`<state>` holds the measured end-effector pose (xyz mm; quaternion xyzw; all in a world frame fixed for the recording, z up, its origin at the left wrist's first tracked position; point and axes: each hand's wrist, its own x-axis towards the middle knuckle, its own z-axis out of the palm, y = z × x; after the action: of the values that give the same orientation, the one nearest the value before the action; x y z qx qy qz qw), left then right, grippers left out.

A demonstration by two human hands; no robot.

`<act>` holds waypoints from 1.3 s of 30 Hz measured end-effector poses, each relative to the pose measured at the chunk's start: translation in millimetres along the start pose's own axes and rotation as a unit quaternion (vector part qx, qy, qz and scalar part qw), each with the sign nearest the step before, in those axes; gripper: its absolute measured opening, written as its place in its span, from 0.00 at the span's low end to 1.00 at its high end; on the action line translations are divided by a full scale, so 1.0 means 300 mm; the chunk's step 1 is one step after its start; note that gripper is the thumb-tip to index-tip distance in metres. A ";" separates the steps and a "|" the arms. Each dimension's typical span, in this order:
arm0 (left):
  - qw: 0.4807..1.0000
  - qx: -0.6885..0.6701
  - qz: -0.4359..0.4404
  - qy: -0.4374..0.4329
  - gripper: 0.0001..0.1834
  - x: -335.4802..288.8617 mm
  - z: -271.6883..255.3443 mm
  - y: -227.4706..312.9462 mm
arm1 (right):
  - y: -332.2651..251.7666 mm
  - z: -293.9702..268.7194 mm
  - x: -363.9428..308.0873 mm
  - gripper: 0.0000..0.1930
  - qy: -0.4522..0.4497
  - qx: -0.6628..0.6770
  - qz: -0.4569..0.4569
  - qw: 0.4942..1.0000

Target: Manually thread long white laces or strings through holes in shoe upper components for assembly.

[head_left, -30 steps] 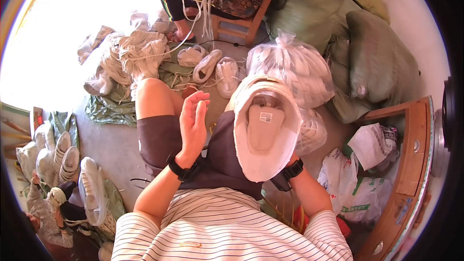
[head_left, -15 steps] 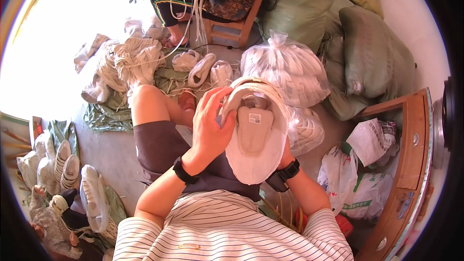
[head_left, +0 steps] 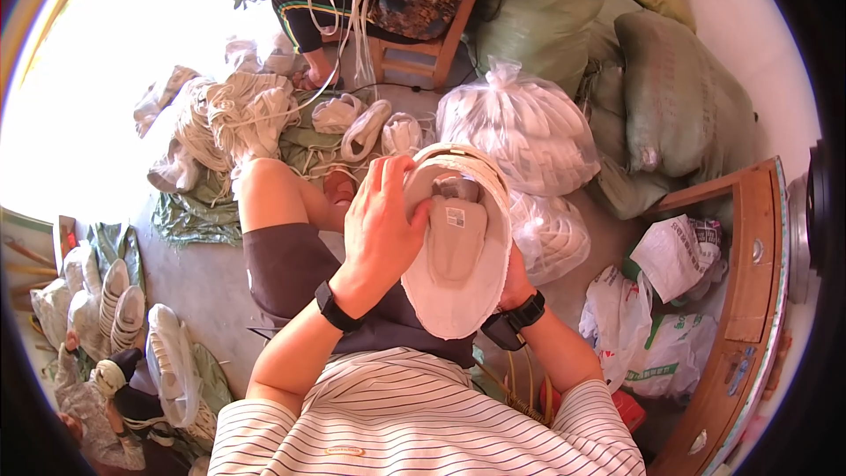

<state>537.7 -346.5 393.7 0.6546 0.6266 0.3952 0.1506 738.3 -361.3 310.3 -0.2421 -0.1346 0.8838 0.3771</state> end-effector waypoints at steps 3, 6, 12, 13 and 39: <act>1.000 -0.007 -0.003 0.001 0.21 -0.008 -0.004 -0.004 | 0.005 0.011 -0.001 0.32 0.005 0.003 0.003 1.000; 0.999 -0.041 0.012 0.005 0.18 -0.016 -0.014 -0.017 | 0.010 0.021 0.001 0.31 -0.007 0.041 0.001 0.999; 0.991 -0.066 0.080 0.089 0.15 -0.034 -0.024 -0.009 | 0.015 -0.013 0.017 0.27 -0.001 0.073 -0.022 0.997; 0.991 -0.065 0.079 0.088 0.15 -0.043 -0.029 -0.003 | 0.003 0.021 0.011 0.27 0.007 0.060 -0.023 0.998; 0.982 0.050 0.149 -0.109 0.32 -0.107 0.024 0.117 | -0.008 0.062 0.000 0.28 -0.019 -0.015 -0.075 0.997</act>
<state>570.4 -380.6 402.9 0.7863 0.5207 0.3082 0.1246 730.0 -360.7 327.0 -0.2201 -0.1730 0.8553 0.4360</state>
